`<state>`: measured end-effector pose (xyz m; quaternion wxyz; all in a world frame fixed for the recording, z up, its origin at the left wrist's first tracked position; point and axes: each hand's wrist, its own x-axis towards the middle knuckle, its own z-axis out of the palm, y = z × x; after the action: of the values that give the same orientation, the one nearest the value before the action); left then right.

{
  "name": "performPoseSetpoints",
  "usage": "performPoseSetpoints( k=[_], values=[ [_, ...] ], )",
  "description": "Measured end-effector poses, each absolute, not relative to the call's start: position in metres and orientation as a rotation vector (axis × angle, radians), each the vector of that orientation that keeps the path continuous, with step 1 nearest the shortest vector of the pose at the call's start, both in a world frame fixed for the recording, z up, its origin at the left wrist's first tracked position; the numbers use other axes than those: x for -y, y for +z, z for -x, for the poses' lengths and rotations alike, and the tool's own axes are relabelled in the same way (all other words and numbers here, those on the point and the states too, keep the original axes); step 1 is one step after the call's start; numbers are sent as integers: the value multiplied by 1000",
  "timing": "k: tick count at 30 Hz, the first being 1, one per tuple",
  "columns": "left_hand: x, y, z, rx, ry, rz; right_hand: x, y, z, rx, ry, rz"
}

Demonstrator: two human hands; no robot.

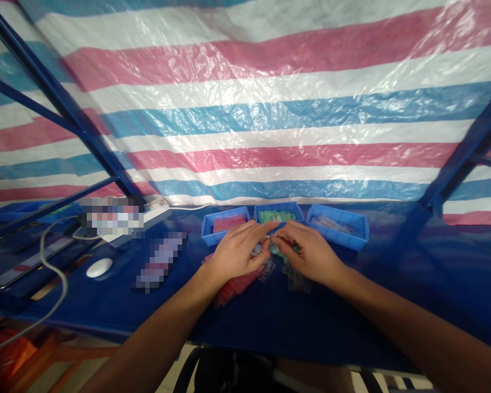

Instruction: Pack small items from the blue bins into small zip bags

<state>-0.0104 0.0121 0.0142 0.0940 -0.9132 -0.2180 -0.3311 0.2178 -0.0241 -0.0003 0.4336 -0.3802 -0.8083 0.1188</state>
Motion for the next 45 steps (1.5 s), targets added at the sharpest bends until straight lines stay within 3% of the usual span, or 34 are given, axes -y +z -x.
performPoseSetpoints(
  k=[7, 11, 18, 32, 45],
  values=[
    [-16, 10, 11, 555, -918, 2688, 23, 6, -223, 2163, -116, 973],
    [-16, 15, 12, 527, -929, 2684, 22, 5, -225, 2190, -158, 1020],
    [-11, 20, 15, 617, -1133, 2783, 25, 7, -219, 2087, 138, 976],
    [-13, 21, 14, 538, -1281, 2827, 23, 3, -217, 1529, 1192, 940],
    [-15, 16, 11, 644, -1446, 2821, 23, -2, -216, 1620, 810, 919]
  ],
)
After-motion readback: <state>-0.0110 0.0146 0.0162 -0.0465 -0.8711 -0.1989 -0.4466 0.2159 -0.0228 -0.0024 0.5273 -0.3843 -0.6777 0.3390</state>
